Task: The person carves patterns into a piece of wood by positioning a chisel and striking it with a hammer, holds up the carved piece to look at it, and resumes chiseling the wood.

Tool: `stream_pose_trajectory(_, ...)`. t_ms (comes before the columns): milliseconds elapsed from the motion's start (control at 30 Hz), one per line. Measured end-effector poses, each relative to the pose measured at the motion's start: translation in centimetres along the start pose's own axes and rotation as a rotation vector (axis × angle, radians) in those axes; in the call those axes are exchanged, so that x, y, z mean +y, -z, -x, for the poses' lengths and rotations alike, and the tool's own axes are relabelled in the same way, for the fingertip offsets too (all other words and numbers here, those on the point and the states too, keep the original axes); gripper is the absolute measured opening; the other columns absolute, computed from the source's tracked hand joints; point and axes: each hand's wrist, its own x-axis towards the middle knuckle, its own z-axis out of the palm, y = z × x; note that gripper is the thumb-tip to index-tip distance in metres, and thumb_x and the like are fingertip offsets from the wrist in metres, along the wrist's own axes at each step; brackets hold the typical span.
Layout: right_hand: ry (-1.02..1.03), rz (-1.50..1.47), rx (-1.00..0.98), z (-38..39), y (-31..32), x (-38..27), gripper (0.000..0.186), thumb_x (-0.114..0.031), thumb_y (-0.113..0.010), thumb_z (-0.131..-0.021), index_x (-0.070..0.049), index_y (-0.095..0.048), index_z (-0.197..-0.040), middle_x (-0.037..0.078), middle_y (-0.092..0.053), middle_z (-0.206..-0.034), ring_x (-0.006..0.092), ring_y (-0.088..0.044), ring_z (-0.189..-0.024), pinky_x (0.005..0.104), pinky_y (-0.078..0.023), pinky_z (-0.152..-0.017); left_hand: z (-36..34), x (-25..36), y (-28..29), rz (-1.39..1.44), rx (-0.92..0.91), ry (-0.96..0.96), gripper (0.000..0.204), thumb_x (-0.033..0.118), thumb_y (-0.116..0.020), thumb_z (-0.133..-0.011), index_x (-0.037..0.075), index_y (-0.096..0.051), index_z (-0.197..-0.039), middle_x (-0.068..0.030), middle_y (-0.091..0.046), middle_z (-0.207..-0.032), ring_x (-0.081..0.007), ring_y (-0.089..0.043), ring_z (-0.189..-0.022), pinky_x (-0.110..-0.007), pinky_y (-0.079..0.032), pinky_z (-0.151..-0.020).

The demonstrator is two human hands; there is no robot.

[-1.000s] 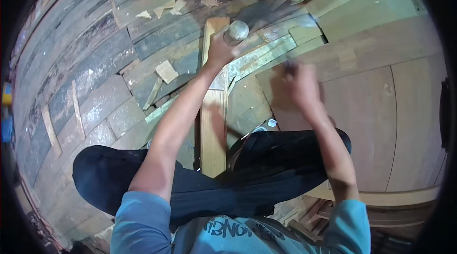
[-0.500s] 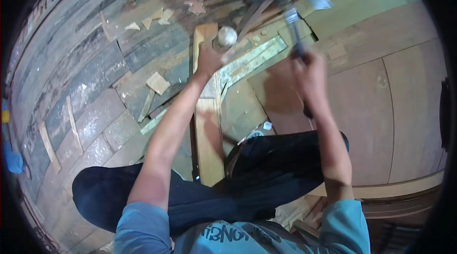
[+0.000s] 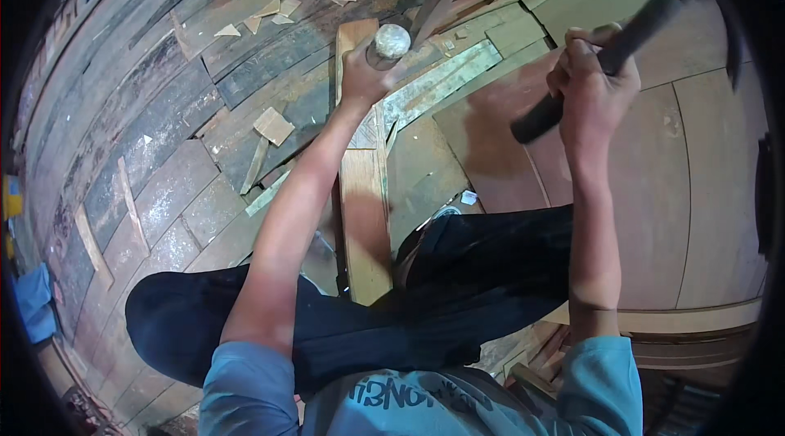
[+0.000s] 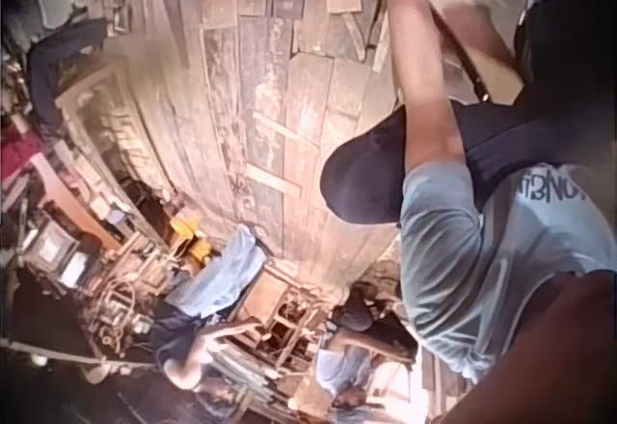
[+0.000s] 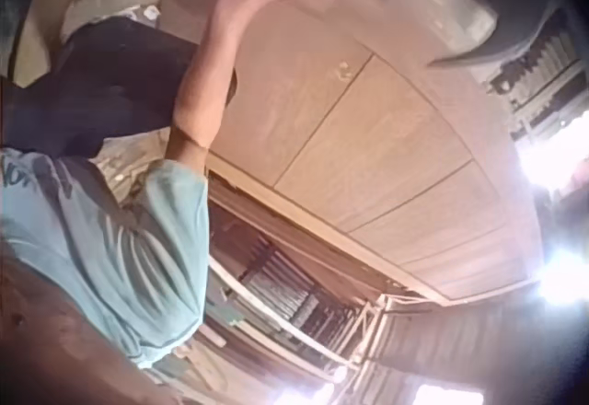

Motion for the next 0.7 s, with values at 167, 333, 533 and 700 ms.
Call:
stream_pose_trajectory(167, -0.002, 0.757, -0.445, 2.3, -0.1, 8.7, 0.008, 0.000, -0.051, -0.069, 0.005, -0.055, -0.074, 0.016, -0.052, -0.058, 0.0227, -0.054, -0.058, 0.0390, -0.045, -0.059, 0.7, -0.9, -1.6, 0.088, 0.007, -0.065, 0.035, 0.009, -0.071, -0.064, 0.002, -0.062, -0.097, -0.0124, -0.066, -0.087, -0.0218, -0.066, -0.081, -0.033, -0.050, -0.073)
stream_pose_trajectory(333, -0.065, 0.169, 0.058, -0.4, 0.9, -0.8, 0.006, 0.001, -0.047, -0.077, 0.000, -0.053, -0.076, -0.001, -0.047, -0.056, 0.0076, -0.046, -0.047, 0.0213, -0.034, -0.041, 0.9, -1.3, -0.2, 0.026, -0.016, 0.078, 0.038, 0.016, -0.072, -0.064, 0.001, -0.062, -0.099, -0.0144, -0.067, -0.088, -0.0244, -0.066, -0.084, -0.034, -0.050, -0.076)
stream_pose_trajectory(533, 0.059, 0.898, -0.520, 3.1, -0.2, 8.7, 0.023, -0.003, -0.054, -0.072, 0.002, -0.055, -0.095, 0.025, -0.057, -0.069, 0.0387, -0.057, -0.063, 0.0412, -0.049, -0.061, 1.4, -1.5, -1.2, 0.075, -0.022, 0.023, 0.034, 0.012, -0.072, -0.066, 0.002, -0.063, -0.096, -0.0132, -0.067, -0.087, -0.0226, -0.065, -0.080, -0.031, -0.049, -0.074)
stream_pose_trajectory(700, -0.135, 0.154, -0.022, -0.1, 1.3, -0.4, 0.008, 0.002, -0.051, -0.073, 0.002, -0.050, -0.082, 0.013, -0.045, -0.057, 0.0207, -0.058, -0.061, 0.0382, -0.049, -0.058, 0.8, -0.9, -0.6, 0.050, -0.004, 0.047, 0.035, 0.014, -0.071, -0.064, 0.001, -0.062, -0.095, -0.0140, -0.067, -0.082, -0.0219, -0.066, -0.077, -0.032, -0.050, -0.070)
